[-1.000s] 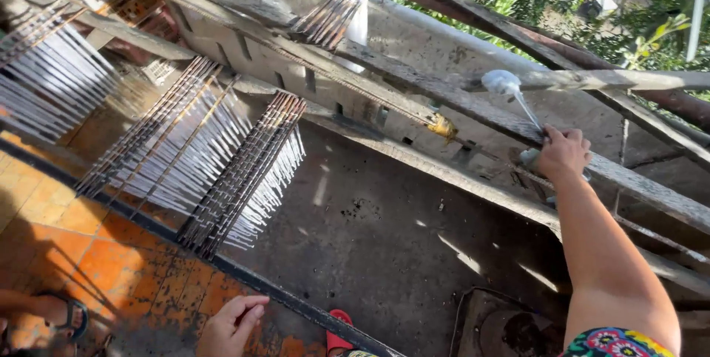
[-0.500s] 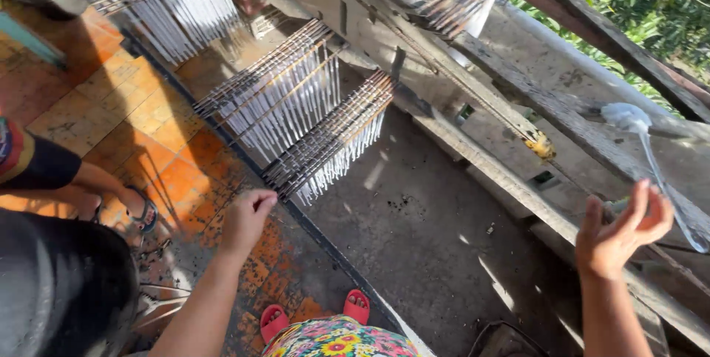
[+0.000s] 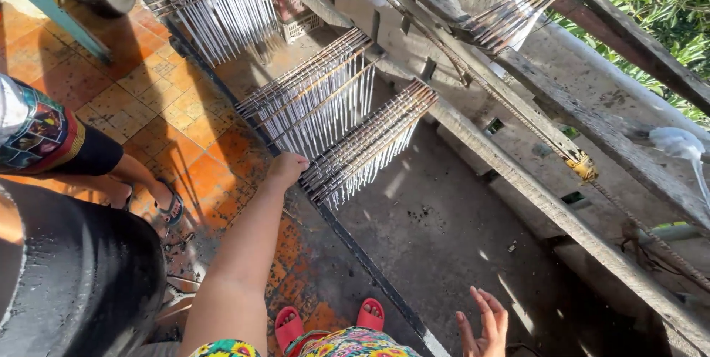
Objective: Dipping racks of candle wicks into molten wax and hanging them on a frame to cool and dry.
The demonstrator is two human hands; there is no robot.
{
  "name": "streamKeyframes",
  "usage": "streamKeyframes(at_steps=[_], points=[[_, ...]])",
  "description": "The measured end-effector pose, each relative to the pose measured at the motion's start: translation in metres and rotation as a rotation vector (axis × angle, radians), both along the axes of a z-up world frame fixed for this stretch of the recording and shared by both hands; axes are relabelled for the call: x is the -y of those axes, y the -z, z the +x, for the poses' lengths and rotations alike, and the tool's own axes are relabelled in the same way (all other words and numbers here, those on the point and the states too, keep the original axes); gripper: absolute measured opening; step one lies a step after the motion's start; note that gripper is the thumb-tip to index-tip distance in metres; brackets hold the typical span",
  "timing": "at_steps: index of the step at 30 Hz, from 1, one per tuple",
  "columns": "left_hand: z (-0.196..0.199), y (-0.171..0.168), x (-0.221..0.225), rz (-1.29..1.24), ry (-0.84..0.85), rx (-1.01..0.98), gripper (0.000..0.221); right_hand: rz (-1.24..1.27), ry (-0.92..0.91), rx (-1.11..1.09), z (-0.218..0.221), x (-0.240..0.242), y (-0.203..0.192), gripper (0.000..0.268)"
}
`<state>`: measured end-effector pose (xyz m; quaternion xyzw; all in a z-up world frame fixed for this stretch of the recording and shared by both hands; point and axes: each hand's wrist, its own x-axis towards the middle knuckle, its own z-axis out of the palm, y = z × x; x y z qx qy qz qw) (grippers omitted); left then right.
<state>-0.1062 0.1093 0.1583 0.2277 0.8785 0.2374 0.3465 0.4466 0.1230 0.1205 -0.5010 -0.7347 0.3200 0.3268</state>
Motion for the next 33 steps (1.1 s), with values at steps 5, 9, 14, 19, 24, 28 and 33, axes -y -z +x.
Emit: streamKeyframes(at_steps=[5, 9, 14, 19, 24, 28, 33], points=[[0.002, -0.006, -0.005, -0.042, 0.017, 0.042, 0.033, -0.028, 0.054, 0.024, 0.012, 0.008, 0.014, 0.053], [0.005, -0.016, -0.001, 0.0, -0.037, 0.08, 0.032, -0.034, 0.097, 0.024, 0.014, 0.005, 0.02, 0.052], [0.0, -0.017, 0.004, 0.029, -0.003, -0.028, 0.033, -0.04, 0.077, 0.028, 0.013, 0.002, 0.016, 0.052], [-0.008, -0.04, 0.012, 0.121, 0.019, -0.088, 0.035, -0.09, 0.053, 0.024, 0.014, 0.003, 0.012, 0.051], [-0.016, -0.113, 0.03, 0.172, 0.05, -0.315, 0.031, -0.14, 0.077, -0.033, 0.007, -0.001, 0.002, 0.05], [-0.027, -0.181, 0.052, 0.169, 0.116, -0.523, 0.018, -0.074, 0.03, -0.099, -0.005, -0.026, -0.003, 0.049], [-0.024, -0.253, 0.112, 0.213, 0.041, -0.582, 0.036, -0.005, -0.124, -0.172, -0.034, -0.05, -0.025, 0.043]])
